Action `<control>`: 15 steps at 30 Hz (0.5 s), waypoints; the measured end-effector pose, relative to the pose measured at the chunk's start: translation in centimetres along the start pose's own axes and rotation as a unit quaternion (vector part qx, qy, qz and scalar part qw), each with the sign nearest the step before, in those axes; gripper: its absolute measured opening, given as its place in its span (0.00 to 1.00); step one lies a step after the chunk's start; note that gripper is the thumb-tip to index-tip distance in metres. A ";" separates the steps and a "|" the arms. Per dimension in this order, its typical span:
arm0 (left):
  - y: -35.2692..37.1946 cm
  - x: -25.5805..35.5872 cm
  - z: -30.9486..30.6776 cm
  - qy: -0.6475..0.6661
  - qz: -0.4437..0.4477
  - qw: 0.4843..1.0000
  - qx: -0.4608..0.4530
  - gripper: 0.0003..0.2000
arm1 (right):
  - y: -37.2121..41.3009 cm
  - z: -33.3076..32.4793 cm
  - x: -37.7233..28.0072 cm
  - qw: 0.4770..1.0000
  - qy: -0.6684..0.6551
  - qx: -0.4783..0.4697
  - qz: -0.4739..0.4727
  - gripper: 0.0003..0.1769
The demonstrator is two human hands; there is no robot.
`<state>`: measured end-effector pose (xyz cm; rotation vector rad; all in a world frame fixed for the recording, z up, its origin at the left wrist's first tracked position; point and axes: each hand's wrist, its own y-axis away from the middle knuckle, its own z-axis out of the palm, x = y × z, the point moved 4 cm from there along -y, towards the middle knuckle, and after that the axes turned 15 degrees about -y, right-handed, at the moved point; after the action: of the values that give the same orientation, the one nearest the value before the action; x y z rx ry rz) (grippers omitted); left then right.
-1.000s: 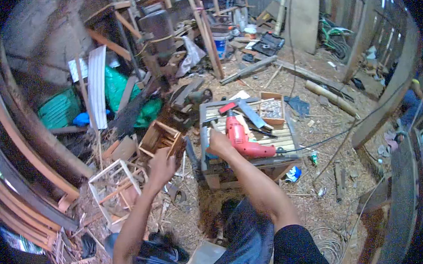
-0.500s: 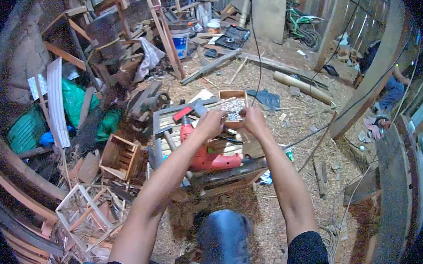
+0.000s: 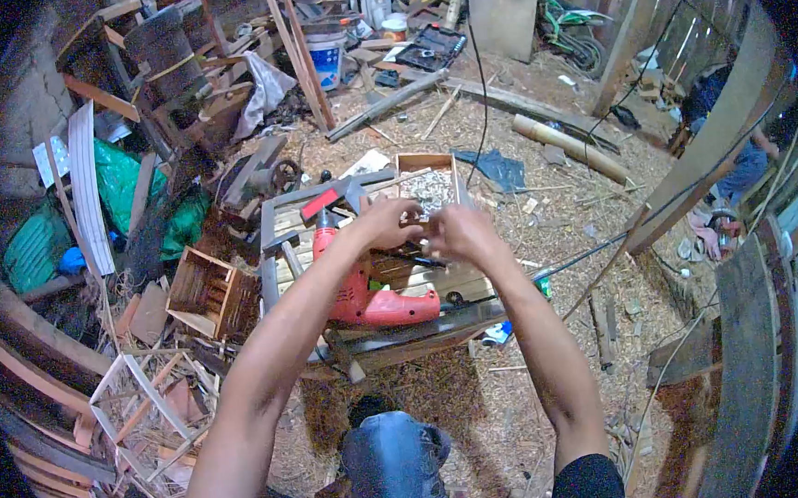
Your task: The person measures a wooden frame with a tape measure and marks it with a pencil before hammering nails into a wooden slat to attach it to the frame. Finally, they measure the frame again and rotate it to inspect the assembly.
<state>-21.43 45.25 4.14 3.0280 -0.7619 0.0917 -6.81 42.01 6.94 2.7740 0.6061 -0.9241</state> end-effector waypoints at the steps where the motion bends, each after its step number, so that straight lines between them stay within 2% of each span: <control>1: 0.2 0.1 0.0 0.001 -0.001 1.000 0.001 0.20 | 0.7 0.6 0.0 1.000 0.001 -0.001 -0.001 0.15; 3: 0.3 0.4 -0.3 0.025 -0.018 1.000 -0.001 0.21 | 1.6 1.6 -0.4 0.990 0.041 0.066 -0.114 0.17; 4: 0.3 0.6 0.0 0.029 -0.018 0.999 0.009 0.21 | 1.4 2.4 0.7 0.985 0.015 0.095 -0.143 0.20; 5: 0.4 0.9 0.7 -0.046 -0.018 0.996 0.073 0.22 | 1.2 3.2 1.1 0.983 0.012 0.087 -0.160 0.20; 7: 1.2 1.4 0.9 -0.043 -0.022 0.987 0.154 0.19 | 1.2 4.1 2.1 0.992 0.003 0.090 -0.087 0.20; 8: 0.9 1.3 1.7 -0.032 -0.027 0.993 0.114 0.19 | 1.5 3.7 1.8 0.994 0.006 0.070 -0.084 0.18; 9: 1.3 1.6 2.0 -0.016 -0.029 0.992 0.120 0.20 | 1.7 2.8 1.3 0.995 0.011 0.049 -0.082 0.17; 10: 3.4 2.5 0.5 -0.058 -0.001 0.962 0.266 0.16 | 1.5 1.8 1.4 0.998 0.036 0.022 -0.049 0.14; 11: 3.5 2.5 1.1 0.025 0.001 0.983 0.180 0.16 | 1.3 0.9 1.1 0.998 0.061 -0.006 -0.016 0.11; 12: 5.7 3.6 -1.1 -0.013 0.045 0.971 0.236 0.13 | 1.7 -0.9 -0.8 0.989 0.142 -0.040 0.019 0.09; 13: 5.0 3.3 1.1 0.060 0.065 0.959 0.270 0.14 | 2.5 -2.7 -3.1 0.971 0.223 -0.074 0.051 0.06; 14: 6.1 3.3 0.0 0.042 0.099 0.953 0.282 0.15 | 2.9 -3.9 -4.2 0.979 0.188 -0.076 0.026 0.06; 15: 9.0 3.8 -2.0 0.041 0.081 0.933 0.349 0.15 | 3.0 -5.0 -5.3 0.985 0.152 -0.077 0.004 0.06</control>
<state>-22.46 35.58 6.43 3.5548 -1.1853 0.6141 -6.72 38.86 14.19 2.7912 0.6770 -0.4307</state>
